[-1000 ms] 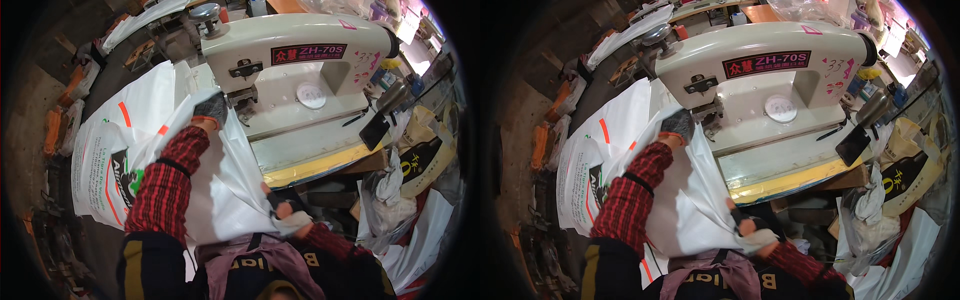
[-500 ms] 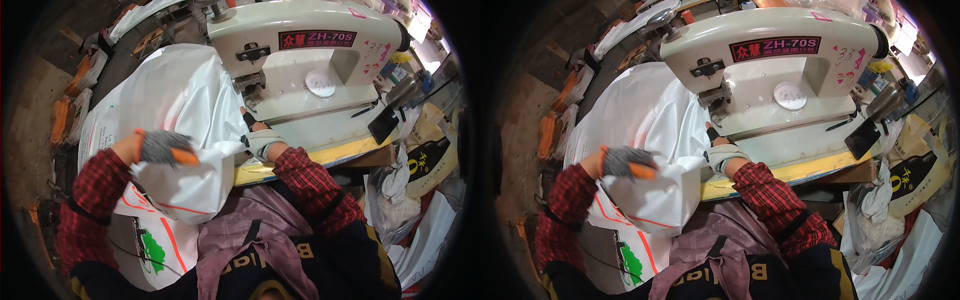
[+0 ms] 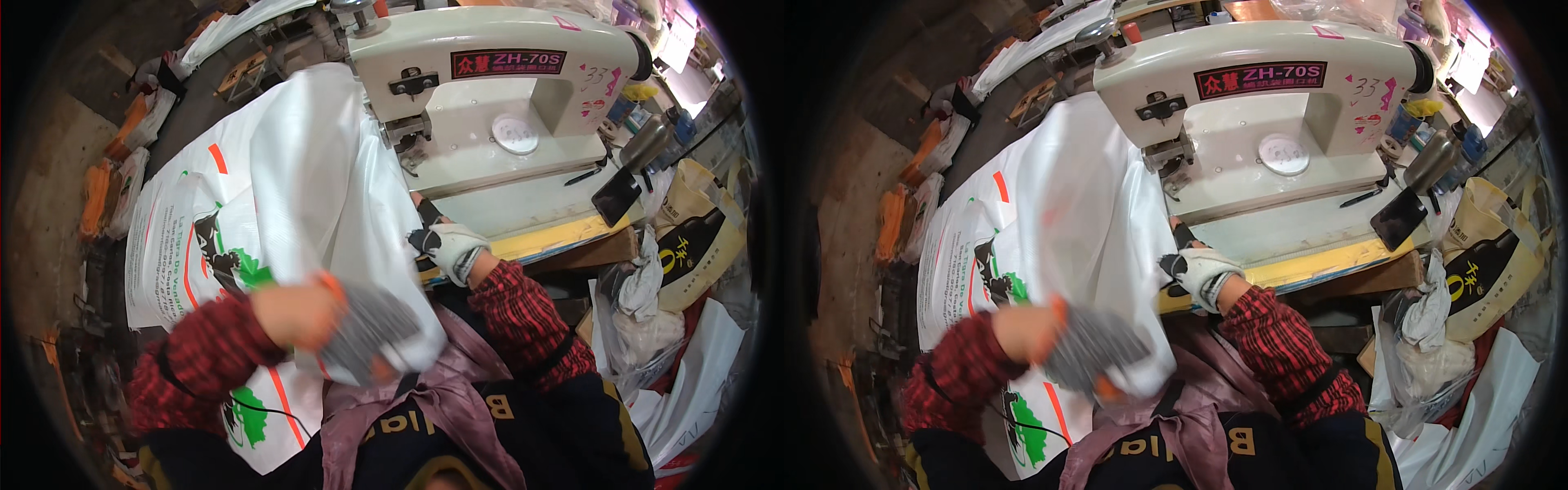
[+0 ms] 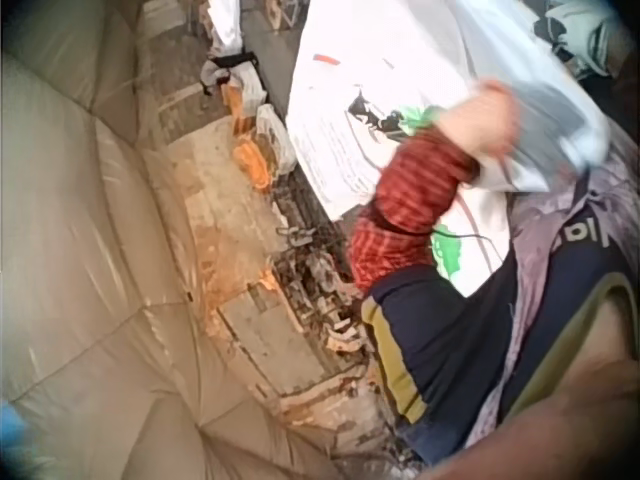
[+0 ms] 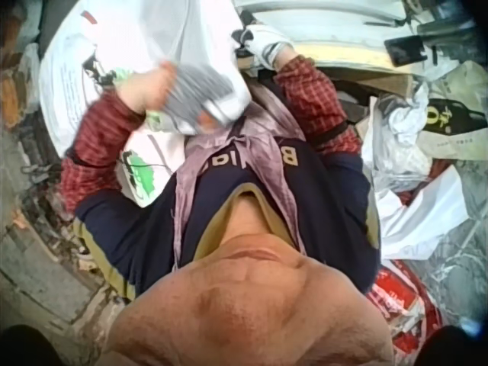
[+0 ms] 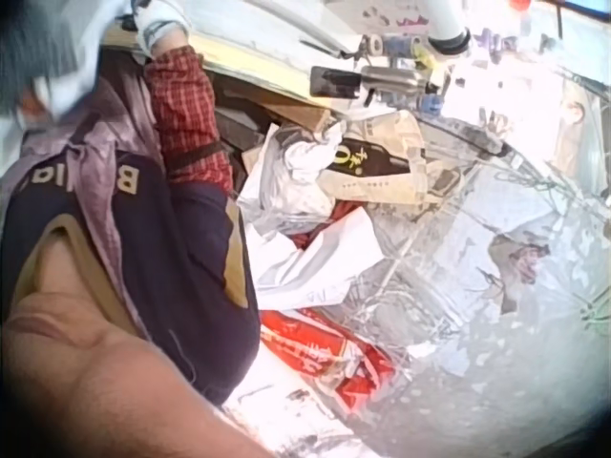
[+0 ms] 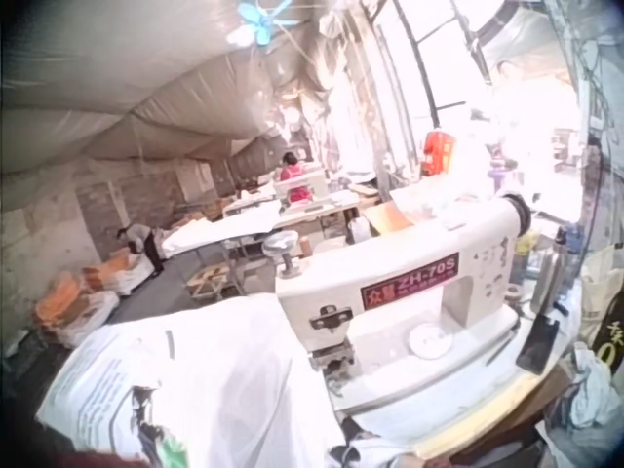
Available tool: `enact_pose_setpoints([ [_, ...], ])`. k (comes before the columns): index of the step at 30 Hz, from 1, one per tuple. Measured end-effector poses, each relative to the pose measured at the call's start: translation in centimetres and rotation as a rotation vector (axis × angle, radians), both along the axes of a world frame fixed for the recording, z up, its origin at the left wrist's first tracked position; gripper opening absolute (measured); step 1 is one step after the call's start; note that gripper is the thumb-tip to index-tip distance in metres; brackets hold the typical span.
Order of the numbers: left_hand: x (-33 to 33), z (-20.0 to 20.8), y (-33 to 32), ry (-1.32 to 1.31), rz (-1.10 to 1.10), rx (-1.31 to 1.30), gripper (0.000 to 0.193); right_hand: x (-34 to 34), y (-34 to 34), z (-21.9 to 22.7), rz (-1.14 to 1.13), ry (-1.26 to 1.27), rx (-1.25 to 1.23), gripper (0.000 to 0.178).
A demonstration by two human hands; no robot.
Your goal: Using a sewing machine to stitch the seams of large plastic/woven bags.
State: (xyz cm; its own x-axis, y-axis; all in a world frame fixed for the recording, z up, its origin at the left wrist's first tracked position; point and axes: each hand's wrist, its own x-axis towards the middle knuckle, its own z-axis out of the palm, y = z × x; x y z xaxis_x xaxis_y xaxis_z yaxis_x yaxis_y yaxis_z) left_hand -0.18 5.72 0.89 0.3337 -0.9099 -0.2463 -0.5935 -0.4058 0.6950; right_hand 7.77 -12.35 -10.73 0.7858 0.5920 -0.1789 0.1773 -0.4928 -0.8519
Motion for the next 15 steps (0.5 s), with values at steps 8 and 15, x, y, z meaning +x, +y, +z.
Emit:
enact_pose_setpoints([
  [8,-6.8,-6.2,-7.8,0.249,-0.365,0.453,0.021,-5.5,2.3,0.9,0.158,-0.232,-0.373,0.031],
  [15,4.5,10.9,-1.6,-0.406,0.269,1.315,0.016,4.5,9.4,-7.1,-0.374,-0.261,-0.336,0.06],
])
